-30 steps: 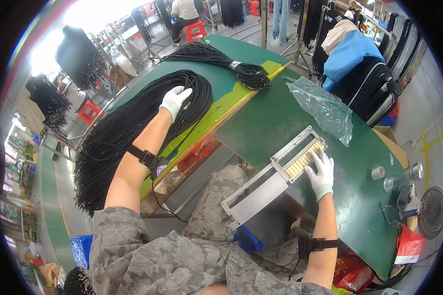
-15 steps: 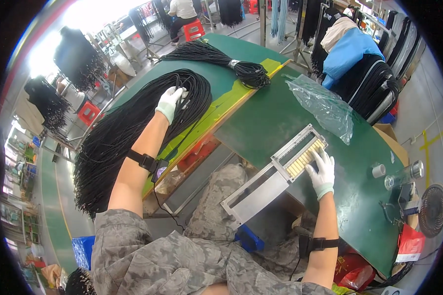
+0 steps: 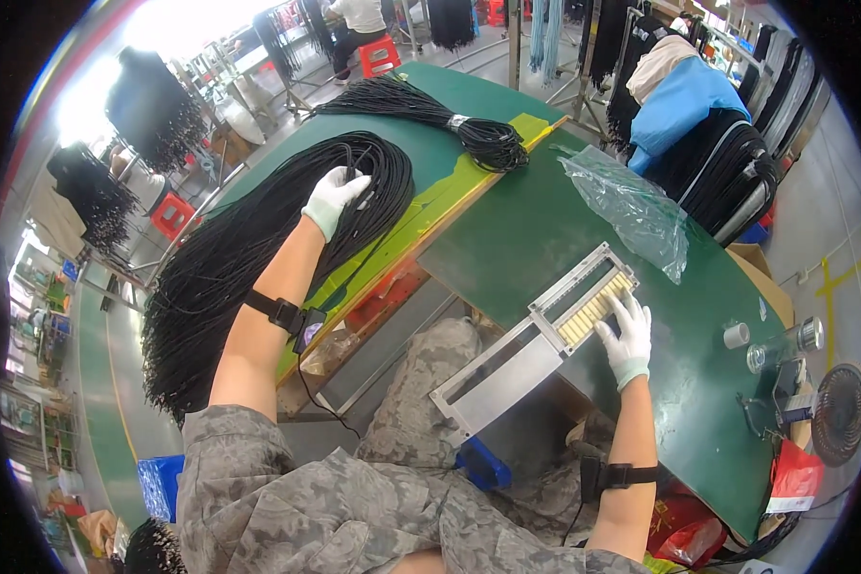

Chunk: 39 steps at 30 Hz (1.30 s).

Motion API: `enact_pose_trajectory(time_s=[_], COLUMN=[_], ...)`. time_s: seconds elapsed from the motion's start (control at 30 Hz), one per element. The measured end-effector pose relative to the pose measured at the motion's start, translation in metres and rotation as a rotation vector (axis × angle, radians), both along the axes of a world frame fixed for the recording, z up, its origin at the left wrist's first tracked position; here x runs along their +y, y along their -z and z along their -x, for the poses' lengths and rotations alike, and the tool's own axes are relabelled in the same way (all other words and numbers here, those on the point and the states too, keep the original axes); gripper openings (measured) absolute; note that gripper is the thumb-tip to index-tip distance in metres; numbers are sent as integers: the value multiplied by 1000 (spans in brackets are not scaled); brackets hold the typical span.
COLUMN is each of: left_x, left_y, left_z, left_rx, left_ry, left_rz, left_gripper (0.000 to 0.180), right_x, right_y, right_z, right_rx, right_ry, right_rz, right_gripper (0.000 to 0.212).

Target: Processing and organizing electrical wire bundles using a specialized fixture on a manufacturing floor.

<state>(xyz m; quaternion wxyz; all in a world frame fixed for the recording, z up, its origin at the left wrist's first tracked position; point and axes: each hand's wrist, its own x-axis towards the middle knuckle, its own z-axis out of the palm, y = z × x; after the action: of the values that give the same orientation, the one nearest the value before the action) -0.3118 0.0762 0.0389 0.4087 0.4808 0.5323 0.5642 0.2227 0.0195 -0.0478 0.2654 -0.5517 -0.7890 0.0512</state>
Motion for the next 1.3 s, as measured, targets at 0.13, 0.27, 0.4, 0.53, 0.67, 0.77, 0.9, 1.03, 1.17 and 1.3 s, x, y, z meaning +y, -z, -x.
enact_pose_trajectory(time_s=[0.13, 0.27, 0.4, 0.53, 0.67, 0.77, 0.9, 1.03, 1.17, 1.3], left_x=[-2, 2, 1, 4, 6, 13, 0, -16, -35, -70], left_y=[-6, -3, -3, 0, 5, 9, -26, -71, -120, -167], left_z=[-6, -10, -15, -17, -17, -4, -9, 31, 59, 48], left_rx=[170, 7, 4, -3, 110, 273, -38, -552, -613, -351], left_ry=[-1, -46, -138, -158, -226, -319, -264, 55, 90, -187], left_rz=[5, -37, -51, -72, -159, -251, -129, 179, -1, -300], left_gripper=[21, 22, 22, 21, 20, 20, 18, 19, 24, 22], right_x=[1, 3, 0, -1, 1, 2, 0, 1, 3, 1], right_y=[2, 5, -2, -3, -1, -1, 3, 4, 2, 1], right_z=[-1, -4, 0, 0, -3, -1, -4, -1, -2, -1], right_rx=[9, 9, 8, 4, 10, 10, 0, 16, 14, 37], right_ry=[-3, -13, 13, 19, -6, -19, 1, -8, -13, 8], right_rz=[-7, -15, 47, 73, 58, 49, 22, -32, -21, -9], right_gripper=[53, 53, 52, 51, 52, 53, 53, 53, 52, 48])
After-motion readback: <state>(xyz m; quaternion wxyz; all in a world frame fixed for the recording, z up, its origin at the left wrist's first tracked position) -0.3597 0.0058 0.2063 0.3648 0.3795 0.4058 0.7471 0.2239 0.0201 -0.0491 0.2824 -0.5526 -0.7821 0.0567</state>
